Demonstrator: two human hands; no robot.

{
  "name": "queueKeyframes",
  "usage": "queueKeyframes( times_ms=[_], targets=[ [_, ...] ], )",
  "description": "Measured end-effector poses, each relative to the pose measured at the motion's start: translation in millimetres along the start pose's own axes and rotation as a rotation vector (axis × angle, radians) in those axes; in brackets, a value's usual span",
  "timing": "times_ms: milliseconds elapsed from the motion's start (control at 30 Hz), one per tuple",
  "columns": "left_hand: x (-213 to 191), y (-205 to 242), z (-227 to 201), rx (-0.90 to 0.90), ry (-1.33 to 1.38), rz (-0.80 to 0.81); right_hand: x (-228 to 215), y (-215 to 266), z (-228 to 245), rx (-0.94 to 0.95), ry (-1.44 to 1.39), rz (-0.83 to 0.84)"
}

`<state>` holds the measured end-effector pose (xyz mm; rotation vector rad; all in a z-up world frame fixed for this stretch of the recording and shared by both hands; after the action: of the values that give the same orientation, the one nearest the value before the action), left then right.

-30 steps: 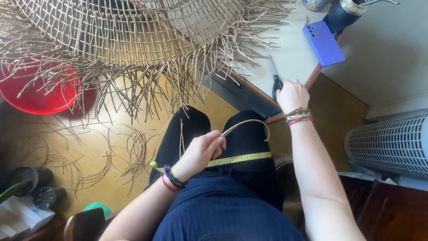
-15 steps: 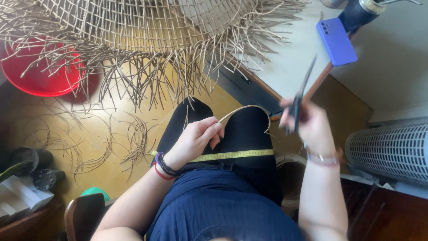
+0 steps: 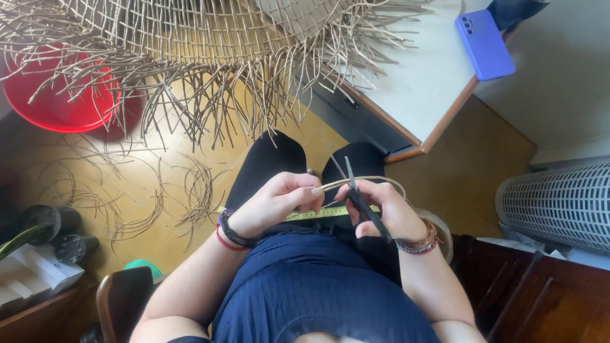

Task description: Cutting bundles of straw strips to length using scissors and a tape measure on the floor.

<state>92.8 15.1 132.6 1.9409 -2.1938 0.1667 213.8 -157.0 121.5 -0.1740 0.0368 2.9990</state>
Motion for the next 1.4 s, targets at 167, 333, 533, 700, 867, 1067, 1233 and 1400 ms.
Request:
queueKeyframes(
  times_ms=[167, 333, 533, 700, 867, 1067, 1233, 1400],
  targets=[
    [-4.3, -1.7, -5.2, 0.129, -0.047, 0.056, 3.8, -1.9, -3.5, 0.017, -0.026, -0.01],
    [-6.2, -1.8, -9.9, 0.264, -0.08, 0.091, 10.1, -0.6, -1.4, 0.03, -0.078, -0.009],
    [-4.9, -4.4, -2.9, 0.279, -0.05, 0.135, 5.3, -1.6, -3.1, -0.024, -0.051, -0.032],
    [-10.3, -3.5, -6.6, 0.338, -0.272, 0.069, 6.1, -5.9, 9.7, -0.005, -0.026, -0.017],
    [-4.2, -3.9, -22.4, 0.478, -0.197, 0.198, 10.4, -3.7, 1.2, 0.024, -0.138, 0.011],
    [-0.7, -11.3, -16.4, 0.576, 0.039, 0.39, 14.8, -4.9, 8.0, 0.007, -0.233, 0.062],
    [-0.5, -12.9, -7.4, 0.561, 0.066, 0.375, 11.1, -2.8, -8.2, 0.024, -0.27, 0.061],
    [-5.3, -9.6, -6.6, 0.513, 0.002, 0.22, 9.8, 6.8, -28.1, 0.022, -0.498, -0.032]
  ],
)
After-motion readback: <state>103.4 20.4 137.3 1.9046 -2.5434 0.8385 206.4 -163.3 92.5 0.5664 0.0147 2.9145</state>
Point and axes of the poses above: each hand's wrist, its own y-axis away from the middle knuckle, its own x-axis out of the palm, z = x × y, the point moved 4 cm from there along -y, towards the middle knuckle, and after that the axes turned 8 degrees about z, right-handed, at the moved point
